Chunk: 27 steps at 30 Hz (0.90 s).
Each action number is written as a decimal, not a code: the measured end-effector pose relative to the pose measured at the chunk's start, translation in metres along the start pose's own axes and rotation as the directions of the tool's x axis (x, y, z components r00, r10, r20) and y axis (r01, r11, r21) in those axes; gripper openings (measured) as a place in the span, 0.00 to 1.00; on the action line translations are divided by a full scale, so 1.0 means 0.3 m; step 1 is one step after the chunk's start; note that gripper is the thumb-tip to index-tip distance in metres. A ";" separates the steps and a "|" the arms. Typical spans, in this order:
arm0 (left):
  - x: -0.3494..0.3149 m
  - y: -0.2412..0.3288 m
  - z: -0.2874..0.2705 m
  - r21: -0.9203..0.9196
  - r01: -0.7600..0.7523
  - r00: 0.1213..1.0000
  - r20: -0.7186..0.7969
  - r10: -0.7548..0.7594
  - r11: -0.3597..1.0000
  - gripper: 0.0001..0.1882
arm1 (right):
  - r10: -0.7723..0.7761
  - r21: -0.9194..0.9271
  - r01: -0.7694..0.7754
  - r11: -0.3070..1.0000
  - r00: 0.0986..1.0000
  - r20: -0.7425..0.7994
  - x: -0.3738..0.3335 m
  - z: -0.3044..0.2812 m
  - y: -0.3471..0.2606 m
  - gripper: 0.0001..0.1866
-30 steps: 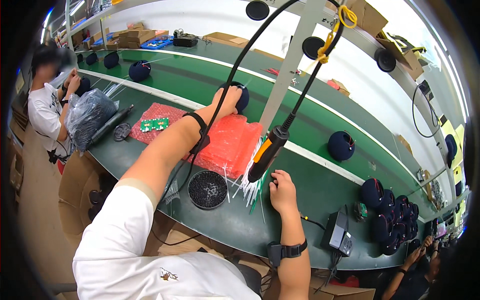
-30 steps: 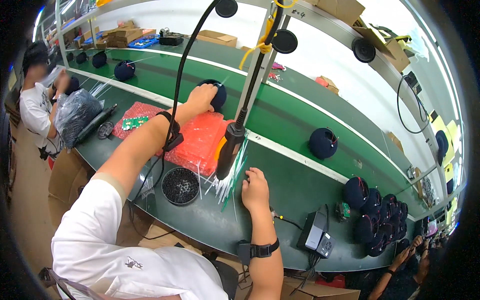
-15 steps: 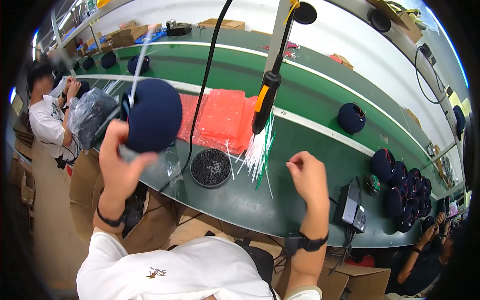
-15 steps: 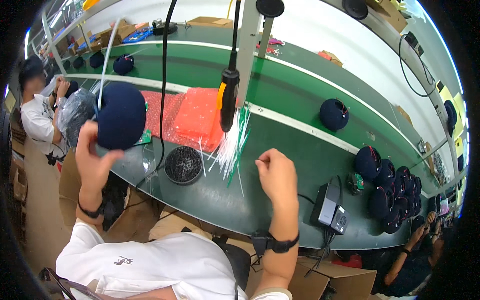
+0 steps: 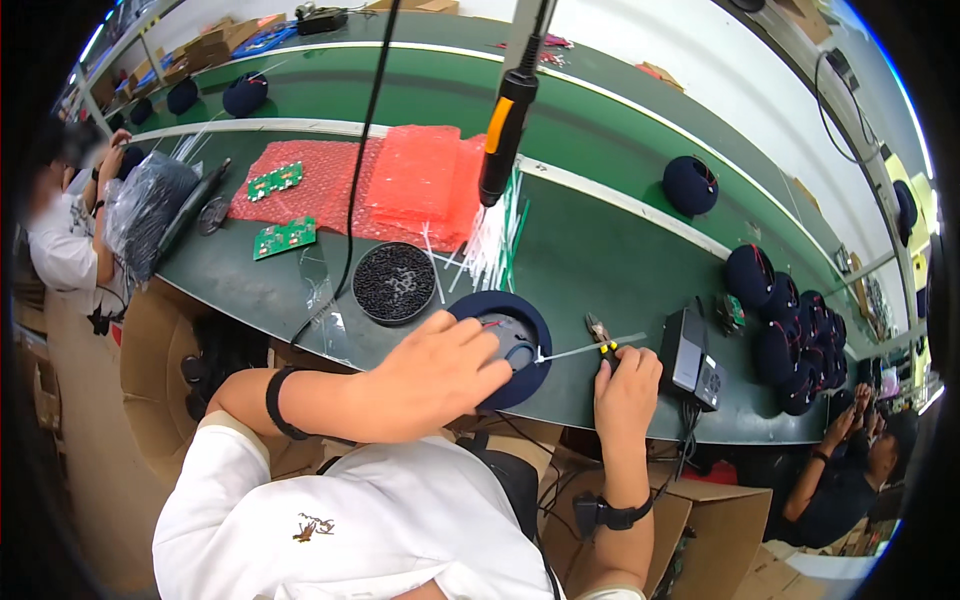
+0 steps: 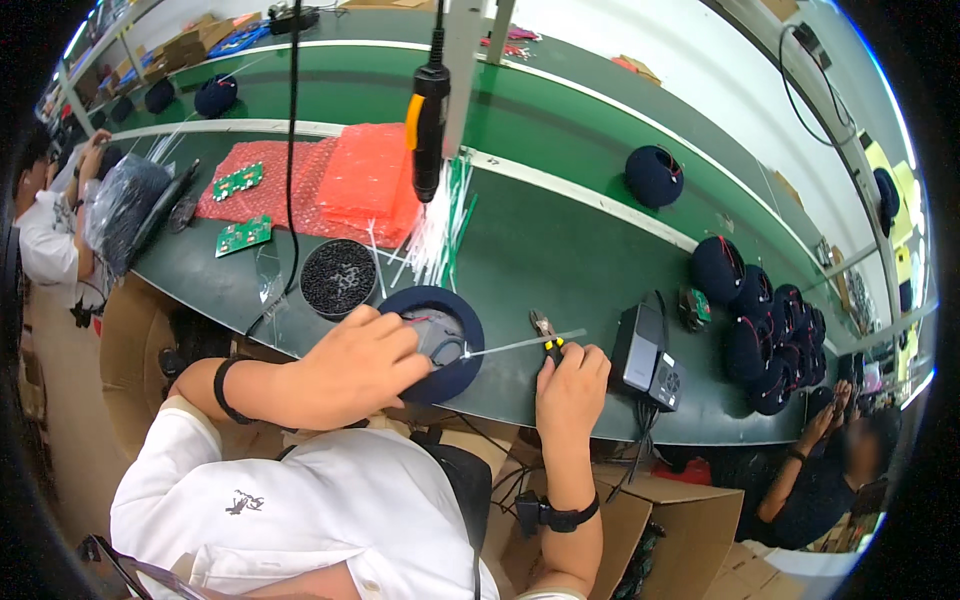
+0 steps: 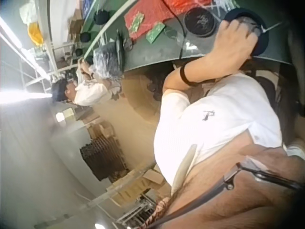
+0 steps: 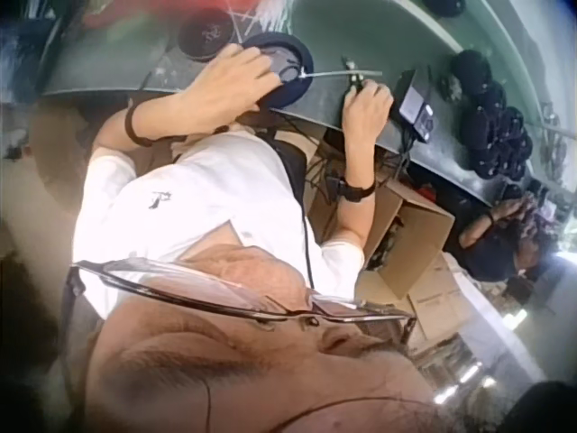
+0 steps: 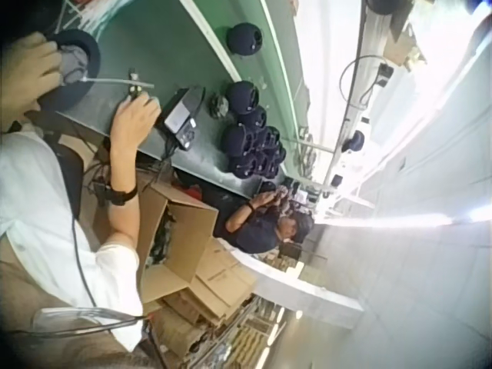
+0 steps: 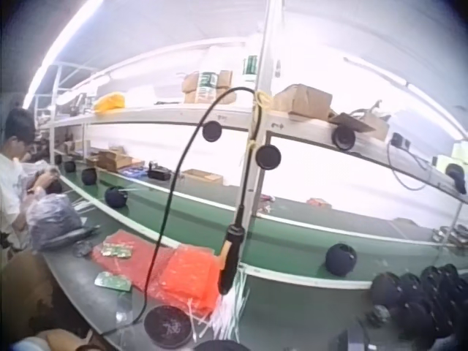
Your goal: The person assembles small electronic devices by inserting green circuit boards into black circular housings. They use a soldering iron to secure components and pliers to trim excess wires. The person handles multiple units sequentially, placing finished items on the table.
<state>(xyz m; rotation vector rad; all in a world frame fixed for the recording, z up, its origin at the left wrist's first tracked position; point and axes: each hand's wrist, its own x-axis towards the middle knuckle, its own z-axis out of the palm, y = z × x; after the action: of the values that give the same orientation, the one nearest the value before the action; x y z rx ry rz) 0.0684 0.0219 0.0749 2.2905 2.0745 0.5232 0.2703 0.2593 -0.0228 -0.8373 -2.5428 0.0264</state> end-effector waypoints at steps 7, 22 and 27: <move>0.156 0.027 -0.047 -0.123 0.025 0.999 -0.042 -0.030 0.992 0.37 | 0.111 0.391 -0.159 0.907 0.984 0.141 -0.151 -0.223 -0.063 0.20; 0.199 -0.047 0.068 -0.454 0.013 1.000 -0.004 -0.016 0.891 0.30 | 0.120 0.672 -0.188 0.716 0.982 0.147 -0.146 -0.145 -0.202 0.18; 0.196 -0.043 0.063 -0.430 0.021 1.000 0.014 -0.017 0.902 0.30 | 0.093 0.703 -0.162 0.693 0.986 0.135 -0.137 -0.126 -0.204 0.18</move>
<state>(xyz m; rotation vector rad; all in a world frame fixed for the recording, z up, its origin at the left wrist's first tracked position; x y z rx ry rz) 0.0647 0.0846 0.0683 2.0073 1.7498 0.8670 0.2817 0.1815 0.0032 -0.6801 -2.2302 1.0550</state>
